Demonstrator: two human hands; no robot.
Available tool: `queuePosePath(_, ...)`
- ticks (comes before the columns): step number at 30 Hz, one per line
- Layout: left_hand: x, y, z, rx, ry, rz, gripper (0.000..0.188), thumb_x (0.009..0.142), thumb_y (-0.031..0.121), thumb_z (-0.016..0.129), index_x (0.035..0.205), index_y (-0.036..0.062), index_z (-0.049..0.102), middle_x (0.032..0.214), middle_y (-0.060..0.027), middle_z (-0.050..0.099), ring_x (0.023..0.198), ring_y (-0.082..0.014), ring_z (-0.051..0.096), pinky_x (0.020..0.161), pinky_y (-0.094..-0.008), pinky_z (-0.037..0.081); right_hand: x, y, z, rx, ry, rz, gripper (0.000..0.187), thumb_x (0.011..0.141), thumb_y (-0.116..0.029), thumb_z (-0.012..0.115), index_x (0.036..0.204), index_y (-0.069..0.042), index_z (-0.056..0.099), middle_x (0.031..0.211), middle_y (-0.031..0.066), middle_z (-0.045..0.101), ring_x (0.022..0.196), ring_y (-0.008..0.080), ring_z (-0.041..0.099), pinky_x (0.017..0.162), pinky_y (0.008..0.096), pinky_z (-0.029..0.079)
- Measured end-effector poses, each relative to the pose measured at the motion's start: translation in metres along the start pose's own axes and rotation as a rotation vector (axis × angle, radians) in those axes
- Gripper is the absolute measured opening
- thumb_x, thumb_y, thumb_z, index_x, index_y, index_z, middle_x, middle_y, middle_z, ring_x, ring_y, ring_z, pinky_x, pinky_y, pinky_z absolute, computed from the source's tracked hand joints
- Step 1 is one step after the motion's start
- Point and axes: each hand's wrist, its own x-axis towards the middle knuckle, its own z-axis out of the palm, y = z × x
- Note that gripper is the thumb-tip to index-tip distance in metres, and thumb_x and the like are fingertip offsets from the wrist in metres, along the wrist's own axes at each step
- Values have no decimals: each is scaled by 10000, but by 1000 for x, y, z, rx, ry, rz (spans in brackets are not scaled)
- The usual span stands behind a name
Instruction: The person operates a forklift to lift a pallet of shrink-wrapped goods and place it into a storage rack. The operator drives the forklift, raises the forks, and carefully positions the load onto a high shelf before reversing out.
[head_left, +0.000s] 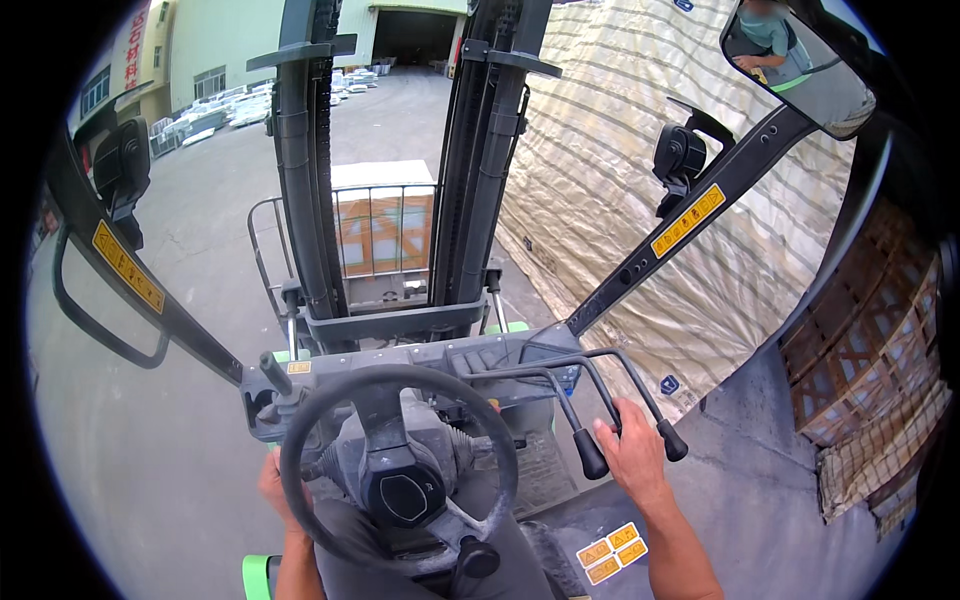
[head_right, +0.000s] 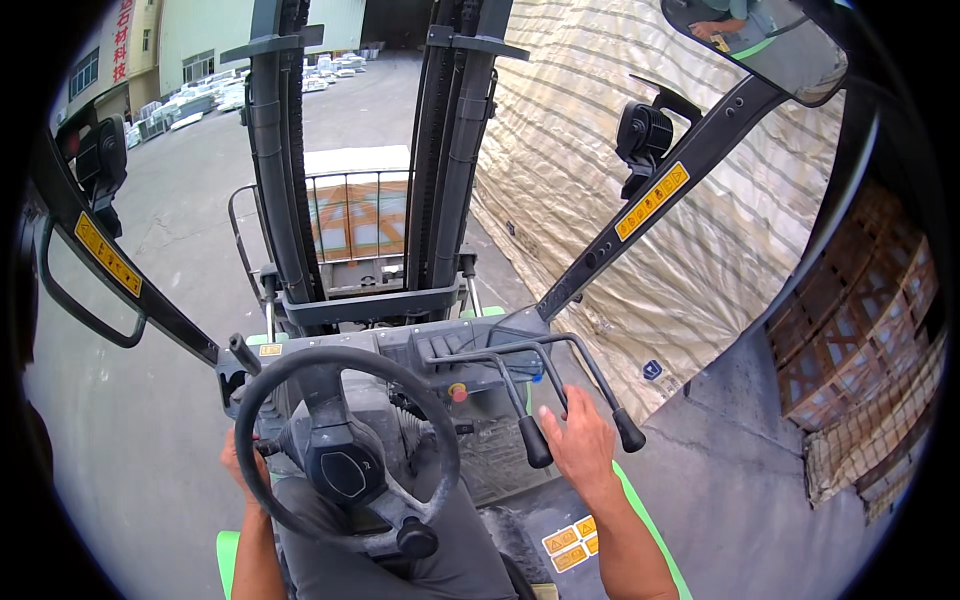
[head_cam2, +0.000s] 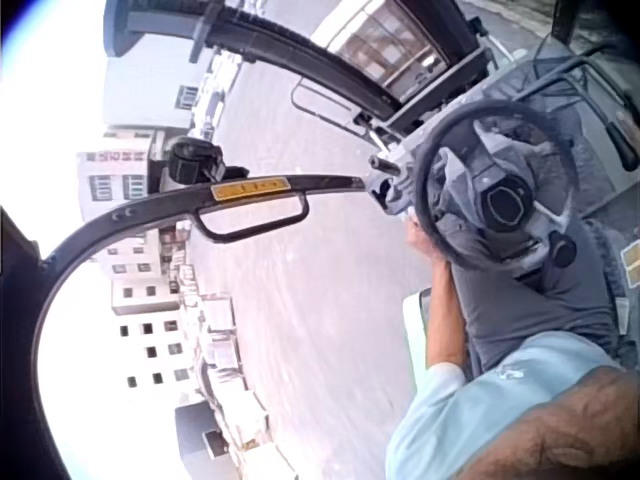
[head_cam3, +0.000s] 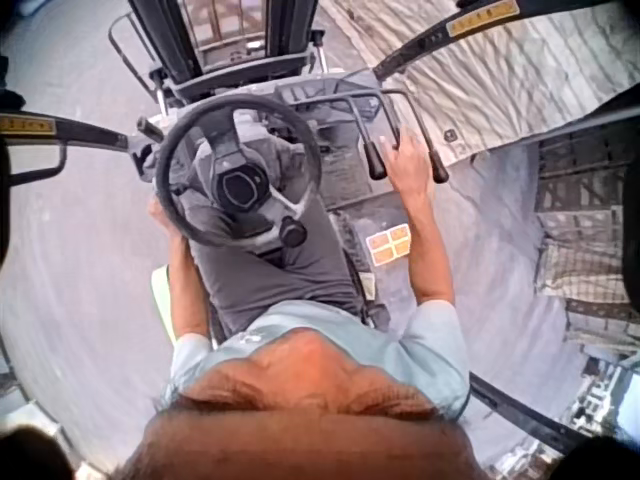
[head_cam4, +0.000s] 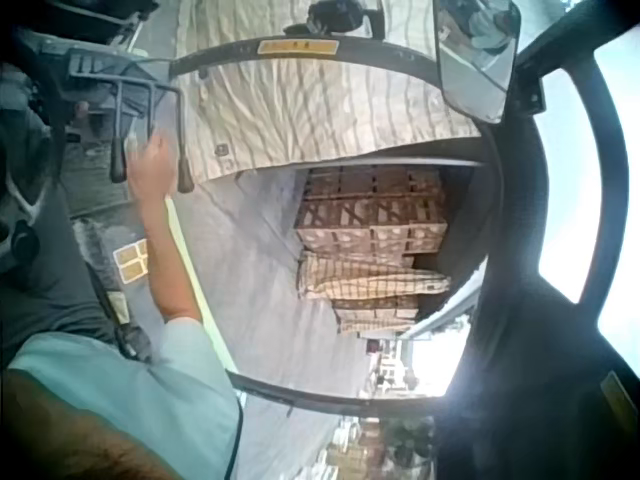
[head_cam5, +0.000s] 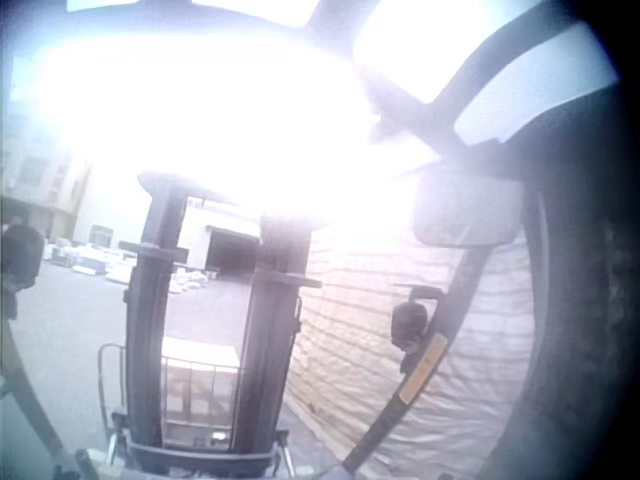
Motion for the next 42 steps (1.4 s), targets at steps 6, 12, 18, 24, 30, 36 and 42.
queuePosePath(6, -1, 1, -3, 26, -6, -41, 415, 1028, 211, 506, 681, -4, 435, 570, -42, 368, 576, -117, 326, 497, -350, 304, 4, 10, -12, 332, -383, 329, 319, 936, -252, 583, 1070, 37, 595, 714, 141, 662, 524, 226, 652, 553, 358, 517)
queuePosePath(12, -3, 5, -10, 111, -60, -58, 288, 1004, 174, 511, 776, 10, 578, 609, -45, 531, 578, -109, 493, 522, -310, 392, -53, 52, 24, 195, -278, 334, 271, 916, -192, 613, 1089, 17, 600, 749, 198, 654, 636, 356, 657, 606, 434, 504)
queuePosePath(18, -3, 7, -10, 78, -31, -95, 349, 1018, 210, 525, 738, 6, 563, 596, -31, 517, 575, -88, 460, 508, -303, 376, -81, 60, 40, 155, -192, 258, 296, 867, -147, 654, 1123, -5, 611, 829, 241, 650, 768, 452, 633, 663, 492, 482)
queuePosePath(24, -1, 6, -9, 61, -42, -94, 341, 1020, 199, 518, 747, -1, 564, 594, -41, 517, 576, -93, 463, 508, -312, 376, -80, 61, 45, 177, -211, 334, 330, 842, -148, 669, 1129, 4, 614, 813, 231, 650, 756, 440, 637, 669, 478, 491)
queuePosePath(30, 1, 10, -11, 101, -57, -25, 342, 1021, 202, 520, 749, -1, 563, 589, -45, 515, 569, -99, 461, 507, -317, 375, -79, 59, 44, 189, -184, 333, 329, 832, -151, 674, 1114, 8, 618, 786, 225, 649, 741, 423, 644, 664, 472, 493)
queuePosePath(36, -1, 9, -9, 60, -29, -77, 373, 1025, 226, 525, 725, 4, 541, 576, -29, 476, 569, -95, 432, 499, -317, 362, -78, 54, 40, 126, -132, 230, 342, 823, -155, 671, 1111, 20, 617, 724, 210, 632, 679, 389, 647, 628, 446, 486)
queuePosePath(42, -2, 10, -8, 31, -35, -91, 372, 1025, 239, 531, 734, 7, 544, 595, -4, 482, 582, -86, 429, 510, -305, 362, -78, 50, 35, 98, -117, 225, 344, 830, -165, 676, 1108, 28, 616, 786, 219, 649, 739, 413, 648, 676, 461, 494)
